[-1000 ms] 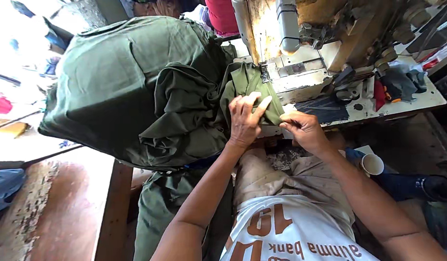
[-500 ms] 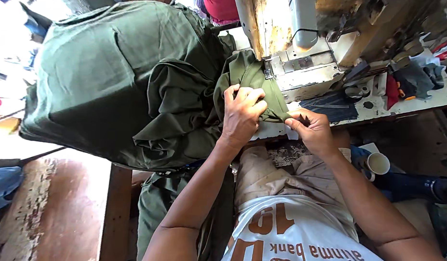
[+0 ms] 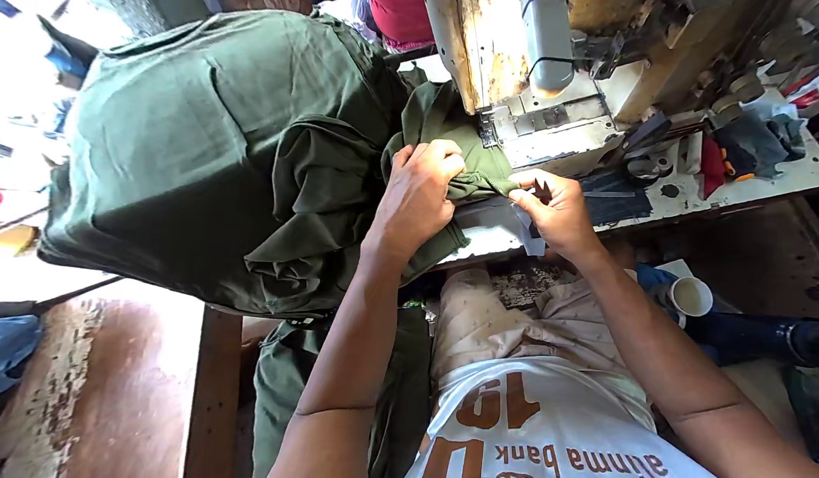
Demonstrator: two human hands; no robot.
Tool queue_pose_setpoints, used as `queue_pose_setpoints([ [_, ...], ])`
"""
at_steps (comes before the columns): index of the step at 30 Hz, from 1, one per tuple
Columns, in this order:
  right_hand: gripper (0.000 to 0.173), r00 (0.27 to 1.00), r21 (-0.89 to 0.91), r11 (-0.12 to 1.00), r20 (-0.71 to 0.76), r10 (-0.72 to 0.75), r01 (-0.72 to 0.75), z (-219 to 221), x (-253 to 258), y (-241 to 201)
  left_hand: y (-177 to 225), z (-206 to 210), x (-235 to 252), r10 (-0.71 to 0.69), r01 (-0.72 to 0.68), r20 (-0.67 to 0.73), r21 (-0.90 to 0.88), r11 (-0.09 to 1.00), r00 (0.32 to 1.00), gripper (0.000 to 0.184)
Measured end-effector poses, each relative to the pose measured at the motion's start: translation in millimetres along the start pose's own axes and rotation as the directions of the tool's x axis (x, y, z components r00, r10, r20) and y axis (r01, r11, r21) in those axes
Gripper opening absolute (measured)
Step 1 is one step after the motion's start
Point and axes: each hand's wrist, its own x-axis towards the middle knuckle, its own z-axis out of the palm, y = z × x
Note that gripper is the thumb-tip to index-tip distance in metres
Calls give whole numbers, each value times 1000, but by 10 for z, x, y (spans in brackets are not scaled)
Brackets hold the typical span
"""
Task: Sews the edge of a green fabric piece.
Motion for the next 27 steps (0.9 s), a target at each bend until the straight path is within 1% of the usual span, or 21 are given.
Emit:
queue_pose_setpoints([
  [1, 15, 1000, -1, 1000, 0, -5, 5, -7, -10, -12, 60, -47, -31, -50, 50, 34, -11, 999, 998, 35],
  [2, 16, 1000, 2, 1000, -1, -10, 10, -11, -20, -29, 163, -86, -55, -92, 93, 35, -20, 995, 995, 49],
  [3, 16, 1000, 10, 1000, -1, -17, 17, -12, -24, -51, 290, -88, -66, -114, 114, -6, -25, 993, 993, 60],
  [4, 15, 1000, 20, 999, -2, -26, 26, -9, -21, -73, 418, -39, -63, -106, 102, -88, -40, 994, 991, 66],
  [5, 14, 999, 29, 999, -8, -36, 36, -1, -14, -91, 529, 64, -46, -91, 83, -181, -51, 995, 979, 64],
  [7, 13, 999, 30, 998, -15, -48, 49, 14, -8, -123, 644, 354, 13, -57, 36, -367, -64, 997, 928, 41],
  [8, 13, 998, 23, 998, -18, -53, 53, 21, -5, -139, 626, 478, 51, -43, 19, -437, -59, 998, 898, 32],
  [10, 13, 998, 17, 998, -27, -64, 65, 27, 3, -157, 497, 626, 109, -32, 7, -511, -52, 999, 859, 28],
  [12, 13, 997, 28, 997, -31, -66, 67, 12, 0, -149, 391, 624, 113, -13, -10, -510, -42, 999, 860, 30],
  [16, 14, 997, 54, 996, -19, -76, 77, -13, -23, -92, 305, 500, 51, 29, -39, -477, -10, 999, 878, 33],
  [20, 15, 999, 53, 998, -19, -43, 44, -38, -84, -51, 237, 406, -14, 112, -114, -378, 17, 993, 919, 29],
  [23, 14, 1000, 30, 999, -24, -11, 12, -47, -125, -13, 191, 369, -34, 127, -128, -349, 20, 992, 929, 23],
  [27, 15, 998, 58, 997, -39, -45, 47, -8, 9, 66, 95, 288, 55, 120, -116, -293, 32, 993, 948, 24],
])
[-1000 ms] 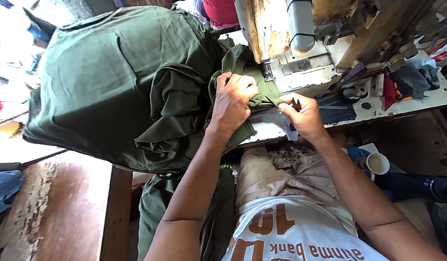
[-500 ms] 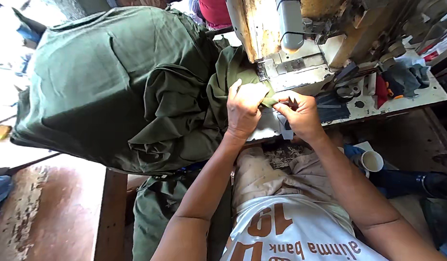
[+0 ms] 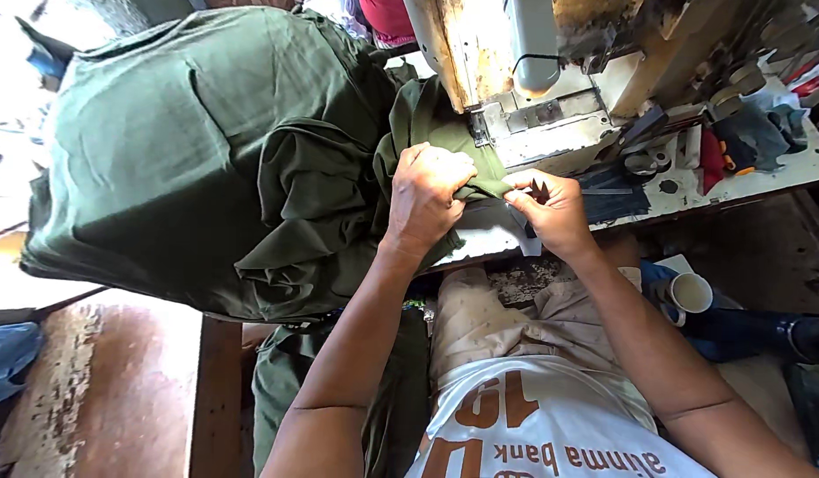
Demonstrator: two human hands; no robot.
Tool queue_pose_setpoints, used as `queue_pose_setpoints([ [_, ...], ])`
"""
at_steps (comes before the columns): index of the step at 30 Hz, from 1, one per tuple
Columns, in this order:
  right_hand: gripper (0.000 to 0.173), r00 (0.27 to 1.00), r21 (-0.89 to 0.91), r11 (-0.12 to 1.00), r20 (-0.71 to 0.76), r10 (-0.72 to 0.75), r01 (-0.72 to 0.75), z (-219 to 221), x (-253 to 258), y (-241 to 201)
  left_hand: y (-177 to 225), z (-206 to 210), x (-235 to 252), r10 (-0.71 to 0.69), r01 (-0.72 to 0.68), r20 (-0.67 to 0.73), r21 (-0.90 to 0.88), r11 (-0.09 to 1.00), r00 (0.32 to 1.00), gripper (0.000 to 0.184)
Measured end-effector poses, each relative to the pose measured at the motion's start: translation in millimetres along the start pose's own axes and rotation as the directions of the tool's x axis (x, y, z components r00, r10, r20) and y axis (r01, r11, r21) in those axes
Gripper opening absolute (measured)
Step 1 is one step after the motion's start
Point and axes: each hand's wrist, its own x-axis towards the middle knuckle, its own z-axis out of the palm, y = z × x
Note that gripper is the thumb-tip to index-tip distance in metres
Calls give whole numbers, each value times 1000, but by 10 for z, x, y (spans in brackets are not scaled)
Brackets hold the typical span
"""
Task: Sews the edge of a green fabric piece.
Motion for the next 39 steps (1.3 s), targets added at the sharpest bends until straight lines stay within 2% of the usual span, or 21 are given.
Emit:
queue_pose_setpoints([
  [4, 14, 999, -12, 999, -20, -46, 46, 63, 161, 61, -152, 16, 117, -3, 3, 17, 7, 1000, 1000, 25],
  [7, 14, 992, -26, 993, -45, -116, 115, 126, 262, 118, -162, 48, 154, -57, 57, -4, 9, 998, 998, 25],
  [9, 14, 986, -15, 987, -45, -162, 162, 164, 307, 161, -82, 35, 141, -68, 67, -8, -57, 996, 998, 22],
  [11, 15, 982, -15, 984, -55, -180, 179, 186, 343, 202, 26, -42, 122, -11, 16, 43, -136, 991, 999, 17],
  [12, 16, 981, -23, 982, -52, -187, 186, 190, 353, 223, 61, -98, 104, 34, -21, 88, -152, 988, 996, 22],
  [14, 17, 980, -44, 980, -33, -196, 195, 188, 358, 257, 47, -231, 56, 77, -54, 182, -127, 990, 980, 45],
  [16, 17, 980, -83, 977, -12, -198, 197, 175, 364, 269, -131, -425, 4, 20, -9, 249, -46, 999, 968, 57],
  [18, 17, 981, -129, 973, 11, -194, 194, 145, 382, 254, -424, -681, -45, -119, 95, 292, 94, 991, 949, 61],
  [20, 16, 979, -174, 964, 49, -196, 202, 123, 402, 226, -667, -934, -110, -244, 206, 273, 161, 965, 931, 60],
  [22, 15, 975, -254, 943, 108, -194, 216, 103, 422, 149, -665, -1112, -166, -227, 219, 170, 63, 974, 959, 51],
  [25, 13, 939, -319, 915, 313, -143, 245, -21, 378, -87, -227, -1173, -218, -4, 4, 0, -298, 955, 1000, 36],
  [28, 11, 868, -298, 908, 481, -123, 294, -152, 85, -323, 300, -951, -359, 106, -111, -39, -503, 857, 994, 26],
  [32, 13, 882, -348, 891, 458, -110, 292, -261, -444, -350, 604, -272, -601, 110, -186, -169, -549, 815, 980, 33],
  [34, 13, 911, -362, 892, 395, -117, 271, -267, -617, -272, 669, 60, -669, 59, -163, -241, -439, 883, 969, 38],
  [36, 13, 934, -367, 899, 339, -110, 239, -242, -722, -246, 683, 327, -700, 21, -87, -264, -242, 966, 964, 52],
  [39, 12, 961, -307, 932, 250, -117, 193, -202, -775, -265, 607, 557, -656, -46, 33, -261, -53, 998, 964, 53],
])
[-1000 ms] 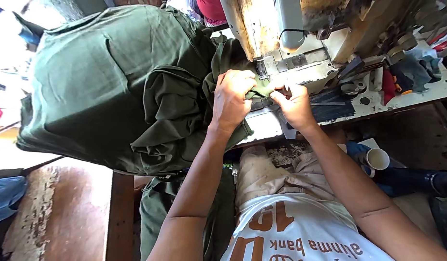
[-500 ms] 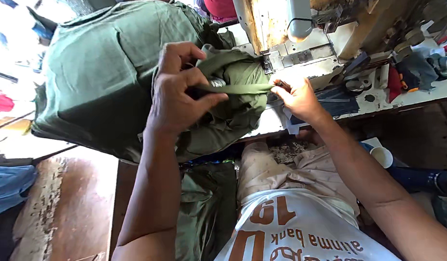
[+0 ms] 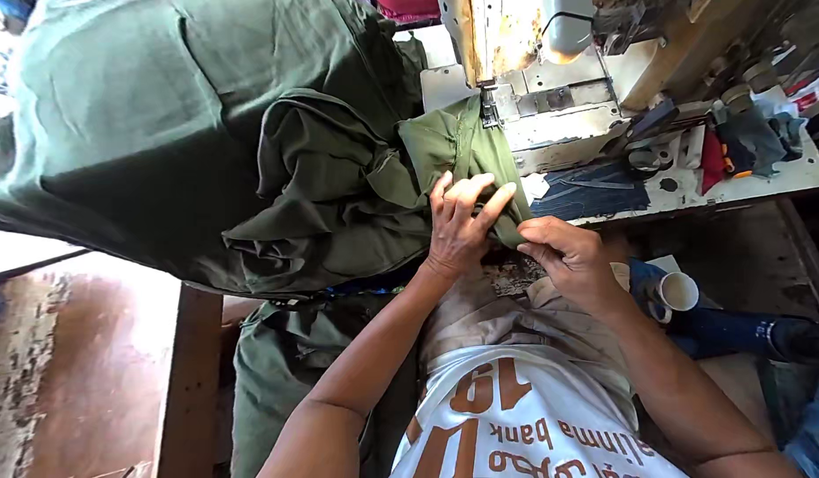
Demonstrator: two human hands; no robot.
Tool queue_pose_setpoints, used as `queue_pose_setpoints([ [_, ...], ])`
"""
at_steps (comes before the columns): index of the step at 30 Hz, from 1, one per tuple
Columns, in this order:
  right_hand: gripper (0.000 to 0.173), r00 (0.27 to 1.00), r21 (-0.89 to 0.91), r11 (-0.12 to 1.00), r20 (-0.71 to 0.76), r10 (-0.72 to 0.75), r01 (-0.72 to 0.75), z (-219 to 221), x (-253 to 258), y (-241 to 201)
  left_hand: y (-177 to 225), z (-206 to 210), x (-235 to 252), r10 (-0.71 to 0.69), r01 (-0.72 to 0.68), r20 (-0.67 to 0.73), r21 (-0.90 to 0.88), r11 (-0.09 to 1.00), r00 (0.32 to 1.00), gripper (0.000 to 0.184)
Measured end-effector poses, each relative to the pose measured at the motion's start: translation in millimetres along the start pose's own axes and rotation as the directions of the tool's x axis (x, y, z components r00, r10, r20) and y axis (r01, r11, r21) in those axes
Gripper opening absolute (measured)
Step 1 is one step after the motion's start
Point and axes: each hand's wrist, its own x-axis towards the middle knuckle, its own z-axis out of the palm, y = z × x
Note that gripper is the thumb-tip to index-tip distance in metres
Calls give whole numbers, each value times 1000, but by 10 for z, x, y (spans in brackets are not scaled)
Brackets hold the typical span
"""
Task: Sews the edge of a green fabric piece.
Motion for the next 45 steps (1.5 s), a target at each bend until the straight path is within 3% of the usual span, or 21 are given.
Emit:
queue_pose_setpoints([
  [3, 12, 998, 63, 998, -51, 33, -30, -26, -4, -24, -182, -41, 40, 21, -21, 10, 38, 999, 1000, 32],
  [6, 13, 996, 127, 990, -59, 66, -58, -46, -32, -8, -254, -279, 84, 61, -64, 109, 30, 997, 992, 16],
  [9, 13, 994, 193, 979, -75, 86, -70, -34, -21, 4, -112, -539, 189, 10, -7, 305, -9, 1000, 952, 21],
  [11, 13, 990, 223, 971, -91, 108, -85, -1, 4, -51, 68, -602, 244, -72, 107, 411, -61, 992, 909, 44],
  [13, 13, 988, 245, 966, -110, 108, -78, 43, 34, -126, 271, -478, 218, -128, 175, 317, -125, 977, 940, 60],
  [14, 13, 988, 246, 967, -120, 97, -65, 63, 49, -159, 337, -352, 184, -143, 174, 204, -146, 974, 969, 59],
  [16, 14, 988, 224, 973, -131, 83, -52, 74, 67, -224, 340, -91, 135, -162, 160, -13, -118, 980, 987, 42],
  [19, 14, 989, 176, 982, -123, 87, -64, -2, 52, -239, 105, 48, 130, -196, 194, -116, -26, 981, 974, 26],
  [23, 14, 984, 197, 975, -123, 126, -100, -78, -55, -126, -80, -276, 142, -114, 114, 16, -10, 993, 993, 18],
  [28, 13, 974, 258, 954, -125, 187, -150, -19, -111, -15, -152, -548, 154, -40, 45, 197, -20, 999, 980, 24],
  [39, 9, 941, 249, 932, -145, 305, -263, 82, 371, 177, -621, -481, 678, 51, -67, 199, 75, 995, 979, 24],
  [45, 13, 944, 315, 929, -196, 267, -197, 194, 745, 343, -924, -448, 925, 93, -116, 239, 81, 990, 967, 30],
])
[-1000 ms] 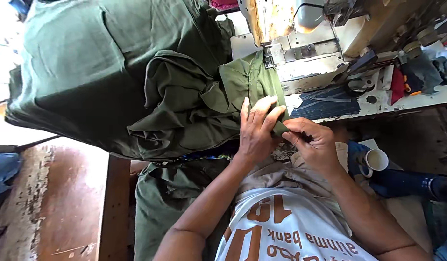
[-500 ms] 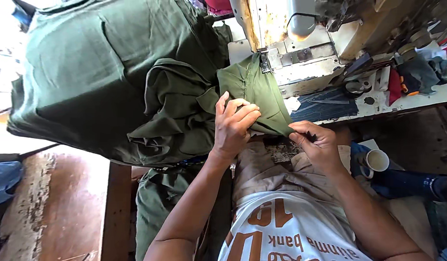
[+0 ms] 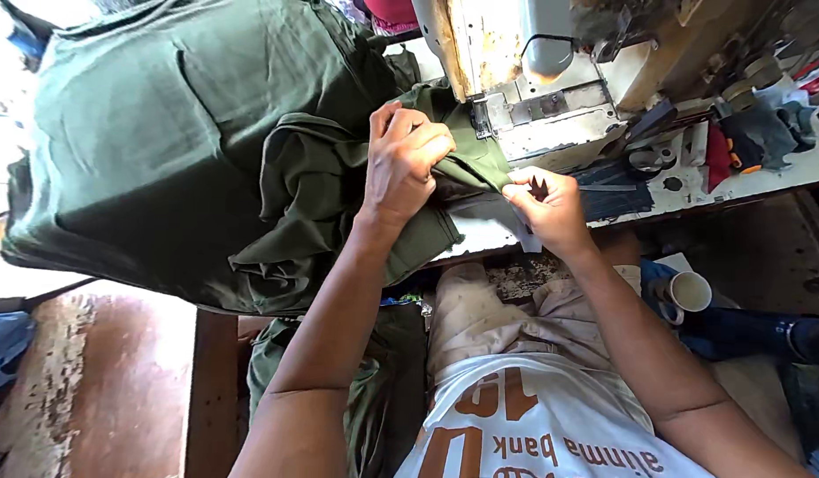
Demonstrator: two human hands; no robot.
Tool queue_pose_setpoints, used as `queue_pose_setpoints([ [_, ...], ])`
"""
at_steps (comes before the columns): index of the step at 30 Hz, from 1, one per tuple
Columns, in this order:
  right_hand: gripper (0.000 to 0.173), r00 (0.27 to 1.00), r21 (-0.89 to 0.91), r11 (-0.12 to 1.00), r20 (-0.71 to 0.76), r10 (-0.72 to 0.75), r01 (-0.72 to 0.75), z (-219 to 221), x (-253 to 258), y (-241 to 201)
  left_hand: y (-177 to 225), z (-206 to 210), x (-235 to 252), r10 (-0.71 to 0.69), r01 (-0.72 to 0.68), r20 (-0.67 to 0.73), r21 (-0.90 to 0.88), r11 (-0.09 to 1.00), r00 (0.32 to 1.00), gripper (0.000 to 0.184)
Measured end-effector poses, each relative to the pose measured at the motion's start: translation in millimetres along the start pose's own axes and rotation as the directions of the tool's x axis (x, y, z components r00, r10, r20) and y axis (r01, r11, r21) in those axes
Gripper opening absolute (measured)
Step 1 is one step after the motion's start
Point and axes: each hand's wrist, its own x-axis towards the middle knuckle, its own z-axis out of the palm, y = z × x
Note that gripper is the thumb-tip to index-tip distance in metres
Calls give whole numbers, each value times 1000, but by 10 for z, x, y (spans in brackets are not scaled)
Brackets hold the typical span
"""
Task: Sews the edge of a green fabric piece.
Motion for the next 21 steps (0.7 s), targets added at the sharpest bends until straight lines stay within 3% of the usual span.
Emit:
queue_pose_setpoints([
  [5, 14, 995, 45, 994, -3, -97, 97, 66, 182, 4, -159, -44, 79, 99, -92, 81, -89, 992, 992, 38],
  [9, 14, 985, 48, 984, -8, -170, 170, 96, 264, 58, -104, -326, 152, 146, -111, 282, -135, 985, 948, 25],
  [12, 15, 979, 35, 978, 3, -204, 204, 100, 313, 102, -189, -630, 175, 57, -47, 388, -36, 998, 920, 61],
  [14, 14, 975, 10, 975, 22, -222, 221, 99, 320, 110, -334, -843, 156, -27, 16, 419, 30, 999, 908, 65],
  [17, 14, 969, -127, 965, 130, -212, 228, 34, 323, 17, -295, -1116, 110, -20, 39, 324, -54, 998, 946, 42],
  [21, 12, 897, -230, 926, 399, -191, 299, -148, 78, -328, 337, -1073, -71, 156, -69, 116, -541, 838, 981, 23],
])
